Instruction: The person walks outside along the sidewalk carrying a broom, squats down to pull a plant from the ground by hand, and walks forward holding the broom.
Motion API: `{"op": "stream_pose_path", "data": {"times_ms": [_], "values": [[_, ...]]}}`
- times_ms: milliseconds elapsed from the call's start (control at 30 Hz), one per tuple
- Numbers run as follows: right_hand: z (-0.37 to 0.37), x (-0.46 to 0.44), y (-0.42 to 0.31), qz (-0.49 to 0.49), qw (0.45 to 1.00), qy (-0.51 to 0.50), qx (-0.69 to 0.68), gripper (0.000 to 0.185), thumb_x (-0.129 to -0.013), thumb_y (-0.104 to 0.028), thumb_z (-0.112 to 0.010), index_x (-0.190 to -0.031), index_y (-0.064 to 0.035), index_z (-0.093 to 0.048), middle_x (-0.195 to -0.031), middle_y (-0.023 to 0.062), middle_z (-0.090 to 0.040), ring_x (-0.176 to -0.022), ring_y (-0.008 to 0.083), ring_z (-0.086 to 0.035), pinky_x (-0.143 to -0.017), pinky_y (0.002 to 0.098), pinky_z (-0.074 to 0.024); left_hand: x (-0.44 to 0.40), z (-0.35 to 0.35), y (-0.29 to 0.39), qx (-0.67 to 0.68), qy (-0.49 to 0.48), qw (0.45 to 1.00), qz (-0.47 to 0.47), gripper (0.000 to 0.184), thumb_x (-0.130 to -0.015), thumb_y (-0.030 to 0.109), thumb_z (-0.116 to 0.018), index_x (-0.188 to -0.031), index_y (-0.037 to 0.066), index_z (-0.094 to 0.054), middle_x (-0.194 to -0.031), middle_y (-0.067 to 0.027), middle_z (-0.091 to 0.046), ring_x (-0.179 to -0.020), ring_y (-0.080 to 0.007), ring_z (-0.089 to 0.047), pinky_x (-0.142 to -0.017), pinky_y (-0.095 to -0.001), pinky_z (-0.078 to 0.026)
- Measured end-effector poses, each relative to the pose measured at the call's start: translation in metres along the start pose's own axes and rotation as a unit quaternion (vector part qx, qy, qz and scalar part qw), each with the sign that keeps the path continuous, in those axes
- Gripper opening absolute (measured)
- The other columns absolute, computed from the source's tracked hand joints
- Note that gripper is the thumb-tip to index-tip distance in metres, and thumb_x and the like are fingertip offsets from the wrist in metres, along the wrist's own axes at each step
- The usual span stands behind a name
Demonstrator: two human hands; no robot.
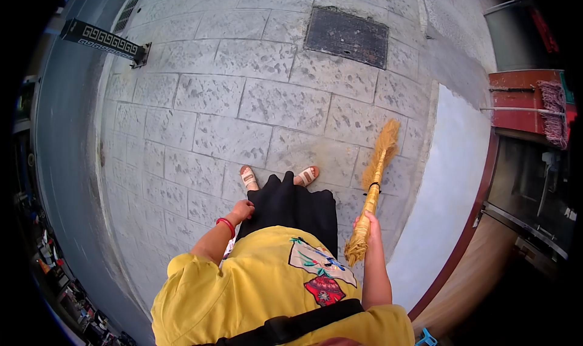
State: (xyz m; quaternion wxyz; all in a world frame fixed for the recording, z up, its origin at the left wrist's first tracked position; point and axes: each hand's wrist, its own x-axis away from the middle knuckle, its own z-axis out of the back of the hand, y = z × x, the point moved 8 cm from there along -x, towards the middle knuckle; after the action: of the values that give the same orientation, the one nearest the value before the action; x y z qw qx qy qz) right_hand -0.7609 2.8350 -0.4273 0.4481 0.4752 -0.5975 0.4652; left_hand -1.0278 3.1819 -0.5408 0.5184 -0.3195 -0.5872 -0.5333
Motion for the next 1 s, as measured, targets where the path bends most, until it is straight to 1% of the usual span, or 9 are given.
{"op": "stream_pose_path", "data": {"times_ms": [33,100,233,333,467,633,700,833,1000], "values": [[-0.017,-0.013,0.005,-0.005,0.999,0.027,-0.027,0.032,-0.070,-0.022,-0.058,-0.091,-0.0049,-0.041,-0.063,0.0113,-0.052,-0.054,0.0237,-0.053,-0.051,0.0370,-0.0469,-0.001,0.009,-0.009,-0.014,0.006,1.000,0.008,0.020,-0.069,0.011,-0.052,-0.085,-0.002,-0.056,-0.064,-0.0088,-0.057,-0.050,-0.0166,-0.056,-0.048,-0.0268,-0.045],[-0.080,-0.041,0.035,0.017,0.999,-0.016,0.025,0.027,-0.071,-0.027,-0.056,-0.081,-0.0043,-0.043,-0.064,0.0112,-0.052,-0.056,0.0250,-0.053,-0.053,0.0366,-0.0466,0.005,0.026,-0.013,-0.008,0.014,1.000,0.008,0.021,-0.069,0.011,-0.052,-0.085,-0.002,-0.056,-0.064,-0.0090,-0.057,-0.051,-0.0166,-0.056,-0.049,-0.0269,-0.045],[-0.202,-0.085,0.119,-0.045,0.997,-0.068,-0.019,0.027,-0.071,-0.021,-0.057,-0.085,-0.0039,-0.041,-0.068,0.0129,-0.052,-0.059,0.0256,-0.053,-0.056,0.0384,-0.0469,0.014,0.067,-0.030,0.034,0.035,0.999,-0.016,0.022,-0.070,0.012,-0.053,-0.088,-0.001,-0.055,-0.066,-0.0090,-0.057,-0.052,-0.0165,-0.056,-0.049,-0.0272,-0.045],[-0.287,-0.075,0.203,-0.100,0.988,-0.114,0.011,0.025,-0.071,-0.016,-0.057,-0.086,-0.0041,-0.041,-0.066,0.0113,-0.051,-0.060,0.0242,-0.053,-0.057,0.0375,-0.0466,0.030,0.099,-0.048,0.108,0.041,0.993,-0.005,0.026,-0.072,0.015,-0.053,-0.094,0.002,-0.052,-0.068,-0.0056,-0.056,-0.052,-0.0139,-0.055,-0.045,-0.0249,-0.041],[-0.368,-0.061,0.278,-0.167,0.961,-0.198,0.096,0.023,-0.071,-0.016,-0.056,-0.084,-0.0041,-0.041,-0.064,0.0103,-0.051,-0.057,0.0232,-0.053,-0.053,0.0365,-0.0457,0.043,0.139,-0.100,0.168,0.088,0.982,0.021,0.022,-0.072,0.013,-0.054,-0.091,0.001,-0.053,-0.065,-0.0066,-0.055,-0.050,-0.0150,-0.053,-0.043,-0.0255,-0.040],[-0.435,-0.064,0.246,-0.169,0.910,-0.339,0.171,0.027,-0.073,-0.024,-0.051,-0.084,-0.0011,-0.043,-0.066,0.0115,-0.052,-0.055,0.0208,-0.052,-0.049,0.0303,-0.0465,0.055,0.175,-0.174,0.196,0.124,0.971,0.066,0.021,-0.071,0.012,-0.053,-0.089,0.001,-0.053,-0.065,-0.0073,-0.055,-0.049,-0.0155,-0.054,-0.041,-0.0263,-0.039],[-0.431,-0.070,0.227,-0.131,0.929,-0.315,0.146,0.028,-0.074,-0.025,-0.050,-0.085,0.0003,-0.044,-0.071,0.0120,-0.053,-0.056,0.0192,-0.052,-0.051,0.0290,-0.0474,0.060,0.184,-0.195,0.216,0.128,0.965,0.075,0.020,-0.071,0.011,-0.053,-0.088,0.000,-0.054,-0.064,-0.0070,-0.055,-0.050,-0.0154,-0.055,-0.040,-0.0264,-0.039],[-0.401,-0.064,0.184,-0.013,0.937,-0.237,0.255,0.031,-0.075,-0.023,-0.049,-0.091,0.0024,-0.045,-0.075,0.0109,-0.052,-0.059,0.0186,-0.053,-0.052,0.0296,-0.0476,0.067,0.194,-0.216,0.244,0.132,0.958,0.073,0.020,-0.070,0.010,-0.054,-0.087,0.000,-0.054,-0.063,-0.0067,-0.055,-0.050,-0.0158,-0.055,-0.040,-0.0262,-0.039],[-0.388,-0.071,0.121,0.012,0.926,-0.192,0.325,0.028,-0.071,-0.021,-0.049,-0.086,0.0024,-0.048,-0.072,0.0107,-0.054,-0.057,0.0204,-0.054,-0.050,0.0301,-0.0468,0.059,0.193,-0.231,0.314,0.135,0.938,0.055,0.019,-0.070,0.009,-0.053,-0.087,0.001,-0.054,-0.062,-0.0063,-0.054,-0.047,-0.0159,-0.053,-0.039,-0.0262,-0.038]]}}
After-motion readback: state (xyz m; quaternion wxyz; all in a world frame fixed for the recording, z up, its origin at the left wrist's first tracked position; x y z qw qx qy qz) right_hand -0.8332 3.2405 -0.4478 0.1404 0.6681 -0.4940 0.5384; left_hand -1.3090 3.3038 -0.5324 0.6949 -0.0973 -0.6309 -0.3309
